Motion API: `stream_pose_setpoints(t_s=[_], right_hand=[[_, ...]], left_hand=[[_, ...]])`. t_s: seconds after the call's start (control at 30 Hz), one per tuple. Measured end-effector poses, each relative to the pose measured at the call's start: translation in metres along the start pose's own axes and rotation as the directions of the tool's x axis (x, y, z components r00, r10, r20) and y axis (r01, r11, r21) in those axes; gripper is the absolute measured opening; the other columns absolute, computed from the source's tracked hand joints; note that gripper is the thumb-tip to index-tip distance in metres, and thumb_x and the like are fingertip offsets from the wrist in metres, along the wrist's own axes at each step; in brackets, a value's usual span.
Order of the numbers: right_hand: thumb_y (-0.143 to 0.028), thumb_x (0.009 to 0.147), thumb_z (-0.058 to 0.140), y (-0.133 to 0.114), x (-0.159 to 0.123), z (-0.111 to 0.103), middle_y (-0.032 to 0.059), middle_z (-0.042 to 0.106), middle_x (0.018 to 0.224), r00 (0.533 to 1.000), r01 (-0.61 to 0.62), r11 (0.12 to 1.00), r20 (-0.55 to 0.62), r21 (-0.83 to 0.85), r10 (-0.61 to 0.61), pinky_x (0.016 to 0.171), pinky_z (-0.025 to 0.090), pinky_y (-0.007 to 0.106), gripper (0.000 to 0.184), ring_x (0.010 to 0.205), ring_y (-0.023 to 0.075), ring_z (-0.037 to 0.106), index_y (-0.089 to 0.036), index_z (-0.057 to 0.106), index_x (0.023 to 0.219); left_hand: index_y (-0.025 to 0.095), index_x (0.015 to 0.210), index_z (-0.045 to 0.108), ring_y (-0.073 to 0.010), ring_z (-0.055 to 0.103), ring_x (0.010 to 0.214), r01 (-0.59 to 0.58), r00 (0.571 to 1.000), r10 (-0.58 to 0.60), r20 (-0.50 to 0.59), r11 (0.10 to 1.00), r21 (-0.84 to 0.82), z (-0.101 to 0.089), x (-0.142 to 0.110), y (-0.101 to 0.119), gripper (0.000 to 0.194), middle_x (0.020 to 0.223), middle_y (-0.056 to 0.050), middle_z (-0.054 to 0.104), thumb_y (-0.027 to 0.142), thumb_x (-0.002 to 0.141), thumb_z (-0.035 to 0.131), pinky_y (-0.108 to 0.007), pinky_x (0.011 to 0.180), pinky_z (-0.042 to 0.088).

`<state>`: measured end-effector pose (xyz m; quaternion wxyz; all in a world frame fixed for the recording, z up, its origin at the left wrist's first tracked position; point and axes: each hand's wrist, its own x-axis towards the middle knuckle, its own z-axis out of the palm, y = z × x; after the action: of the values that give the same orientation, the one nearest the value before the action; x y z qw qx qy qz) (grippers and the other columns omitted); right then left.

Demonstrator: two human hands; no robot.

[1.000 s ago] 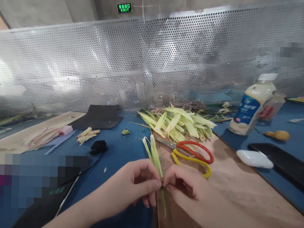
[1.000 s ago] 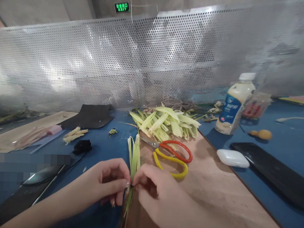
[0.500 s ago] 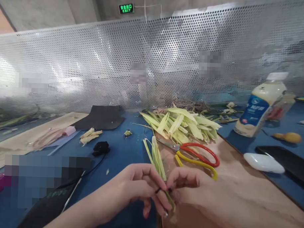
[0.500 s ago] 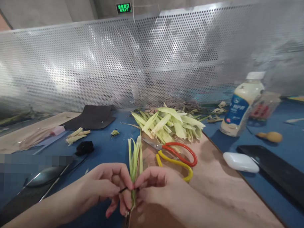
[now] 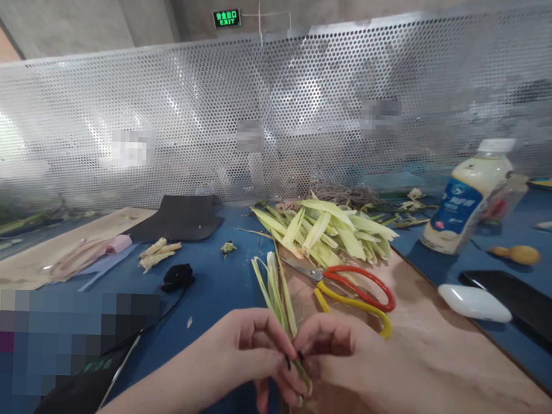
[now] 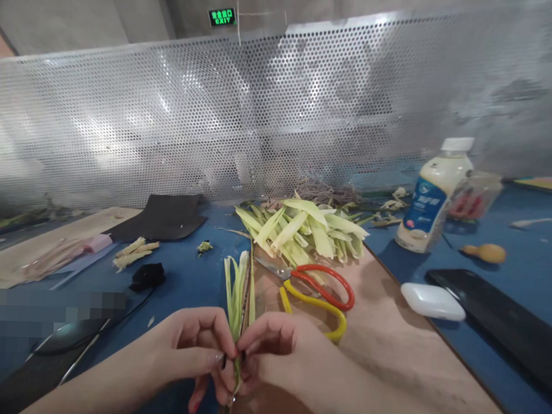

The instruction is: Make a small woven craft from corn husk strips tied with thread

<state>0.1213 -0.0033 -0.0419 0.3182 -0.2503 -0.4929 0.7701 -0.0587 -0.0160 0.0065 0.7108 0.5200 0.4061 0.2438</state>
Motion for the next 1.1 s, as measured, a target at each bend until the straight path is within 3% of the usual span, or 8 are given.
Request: stream_pose_setpoints(t_s=[0.17,0.4,0.5,0.63,0.83,0.97,1.1], right_hand=[[-0.018,0.069,0.061,0.003,0.001,0.002,0.0001,0.064,0.068,0.996,0.084,0.994,-0.001,-0.075,-0.084,0.062,0.045,0.024,0.009,0.065,0.0102,0.061,-0.016,0.057,0.077],[-0.035,0.067,0.064,0.000,0.000,0.011,-0.0014,0.059,0.060,0.998,0.022,0.999,-0.058,-0.049,-0.025,0.056,0.045,0.024,0.024,0.057,0.0104,0.058,-0.016,0.049,0.073],[-0.035,0.069,0.062,-0.003,-0.002,0.015,-0.0019,0.058,0.060,0.994,-0.008,0.989,-0.113,-0.146,-0.009,0.051,0.044,0.022,0.024,0.053,0.0092,0.056,-0.017,0.048,0.073],[-0.033,0.073,0.057,-0.008,-0.004,0.017,-0.0026,0.056,0.060,0.986,0.056,0.954,-0.133,-0.295,-0.099,0.054,0.045,0.024,0.017,0.056,0.0102,0.055,-0.018,0.048,0.072],[-0.021,0.075,0.052,-0.006,-0.010,0.013,-0.0001,0.056,0.073,0.940,0.140,0.786,-0.168,-0.602,-0.296,0.066,0.045,0.026,0.005,0.072,0.0128,0.055,-0.018,0.053,0.071],[-0.015,0.077,0.049,0.000,-0.014,0.009,0.0000,0.058,0.078,0.938,0.161,0.683,-0.105,-0.713,-0.331,0.065,0.044,0.023,0.007,0.074,0.0119,0.055,-0.019,0.055,0.077],[-0.016,0.080,0.047,0.001,-0.016,0.011,-0.0014,0.059,0.075,0.937,0.103,0.644,-0.144,-0.758,-0.319,0.063,0.044,0.022,0.010,0.072,0.0114,0.055,-0.020,0.056,0.078]], left_hand=[[0.012,0.076,0.052,-0.0139,0.063,0.064,-0.017,1.000,0.018,0.018,1.000,-0.007,-0.002,0.001,-0.005,0.009,0.071,-0.006,0.068,0.012,0.069,0.058,-0.018,0.048,0.042],[0.013,0.076,0.052,-0.0135,0.062,0.062,-0.035,0.998,0.037,0.056,0.999,-0.034,-0.006,0.003,-0.011,0.010,0.068,-0.004,0.066,0.016,0.071,0.059,-0.020,0.048,0.044],[0.014,0.074,0.050,-0.0138,0.062,0.059,-0.036,0.998,0.036,0.045,0.999,-0.008,-0.007,0.006,-0.017,0.012,0.064,-0.003,0.066,0.020,0.071,0.060,-0.021,0.047,0.045],[0.015,0.076,0.050,-0.0123,0.060,0.057,-0.031,0.999,0.029,0.033,0.997,0.073,-0.008,0.008,-0.021,0.016,0.066,-0.003,0.065,0.026,0.071,0.061,-0.018,0.044,0.041],[0.014,0.073,0.054,-0.0021,0.035,0.038,-0.011,0.984,0.061,-0.168,0.959,0.285,-0.007,0.007,-0.010,0.018,0.049,0.008,0.046,0.029,0.069,0.061,-0.013,0.037,0.028],[0.015,0.077,0.052,-0.0029,0.036,0.033,0.021,0.986,0.028,-0.166,0.957,0.288,-0.008,0.008,-0.016,0.019,0.049,0.005,0.053,0.032,0.072,0.057,-0.014,0.032,0.028],[0.016,0.078,0.051,-0.0035,0.036,0.029,0.025,0.985,0.027,-0.170,0.955,0.296,-0.008,0.011,-0.025,0.019,0.044,0.007,0.052,0.033,0.073,0.056,-0.013,0.029,0.027]])
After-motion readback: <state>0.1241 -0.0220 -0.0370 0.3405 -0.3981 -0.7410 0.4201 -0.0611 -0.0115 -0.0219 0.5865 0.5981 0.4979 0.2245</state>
